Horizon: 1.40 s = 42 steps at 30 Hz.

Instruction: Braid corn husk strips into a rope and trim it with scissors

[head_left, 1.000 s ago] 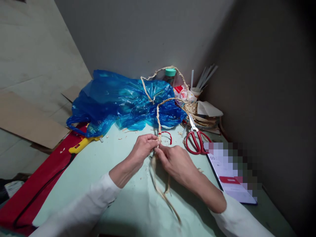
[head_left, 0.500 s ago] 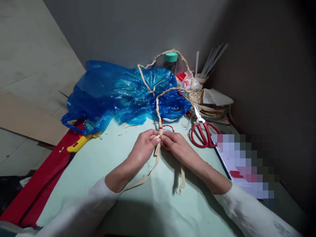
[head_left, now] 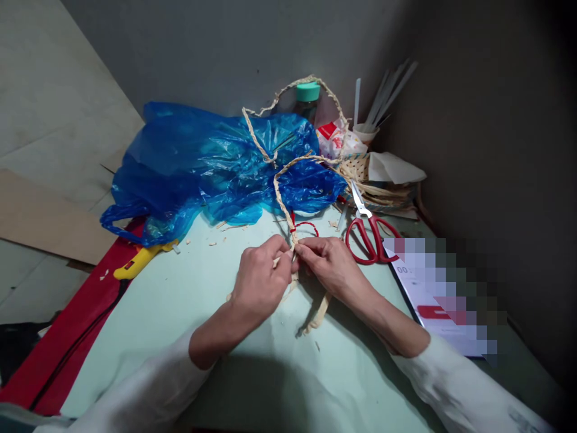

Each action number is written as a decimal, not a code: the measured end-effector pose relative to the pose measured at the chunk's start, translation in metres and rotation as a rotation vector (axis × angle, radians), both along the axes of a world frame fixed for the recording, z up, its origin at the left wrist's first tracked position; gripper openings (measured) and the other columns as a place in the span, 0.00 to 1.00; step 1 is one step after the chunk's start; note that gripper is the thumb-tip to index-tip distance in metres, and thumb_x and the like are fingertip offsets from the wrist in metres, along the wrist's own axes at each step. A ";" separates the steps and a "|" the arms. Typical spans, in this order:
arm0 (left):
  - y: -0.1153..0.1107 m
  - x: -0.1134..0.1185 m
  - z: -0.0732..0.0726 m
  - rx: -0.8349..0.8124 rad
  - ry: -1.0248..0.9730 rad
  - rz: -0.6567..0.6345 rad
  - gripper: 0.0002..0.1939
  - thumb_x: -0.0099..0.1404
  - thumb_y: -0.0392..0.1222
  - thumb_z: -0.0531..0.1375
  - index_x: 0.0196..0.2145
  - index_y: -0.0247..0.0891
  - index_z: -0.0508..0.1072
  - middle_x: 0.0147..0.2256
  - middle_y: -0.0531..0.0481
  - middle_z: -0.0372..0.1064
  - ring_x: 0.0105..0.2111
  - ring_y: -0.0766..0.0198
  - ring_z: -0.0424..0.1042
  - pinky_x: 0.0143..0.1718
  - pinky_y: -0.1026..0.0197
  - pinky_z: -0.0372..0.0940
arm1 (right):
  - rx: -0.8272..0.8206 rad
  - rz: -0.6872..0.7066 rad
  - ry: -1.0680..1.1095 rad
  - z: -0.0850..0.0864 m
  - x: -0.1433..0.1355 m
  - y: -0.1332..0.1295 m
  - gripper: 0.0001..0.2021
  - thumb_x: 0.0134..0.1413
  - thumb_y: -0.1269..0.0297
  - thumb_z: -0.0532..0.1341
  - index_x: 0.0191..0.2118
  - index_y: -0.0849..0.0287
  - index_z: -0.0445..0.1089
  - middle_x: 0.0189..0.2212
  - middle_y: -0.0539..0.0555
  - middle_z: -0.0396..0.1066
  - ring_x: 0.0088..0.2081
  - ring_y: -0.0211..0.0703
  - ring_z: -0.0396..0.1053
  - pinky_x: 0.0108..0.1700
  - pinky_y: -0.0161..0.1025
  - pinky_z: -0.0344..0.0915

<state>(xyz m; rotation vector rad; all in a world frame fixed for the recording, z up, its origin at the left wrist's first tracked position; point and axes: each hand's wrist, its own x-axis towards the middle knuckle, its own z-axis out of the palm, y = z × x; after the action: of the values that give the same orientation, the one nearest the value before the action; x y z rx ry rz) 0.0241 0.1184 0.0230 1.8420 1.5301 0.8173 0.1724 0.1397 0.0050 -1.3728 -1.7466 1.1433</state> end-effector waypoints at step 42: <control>0.023 -0.001 -0.029 -0.135 -0.234 0.013 0.13 0.58 0.45 0.56 0.20 0.37 0.62 0.19 0.57 0.55 0.23 0.68 0.54 0.25 0.64 0.49 | 0.228 0.080 -0.871 0.010 -0.018 -0.020 0.13 0.56 0.76 0.50 0.46 0.64 0.64 0.31 0.61 0.76 0.33 0.50 0.74 0.28 0.39 0.49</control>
<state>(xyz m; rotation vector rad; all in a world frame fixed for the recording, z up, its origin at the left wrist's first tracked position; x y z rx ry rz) 0.0232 0.1415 -0.0059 1.5810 1.4140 0.8791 0.1541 0.1196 0.0149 -1.8049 -2.4354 0.3365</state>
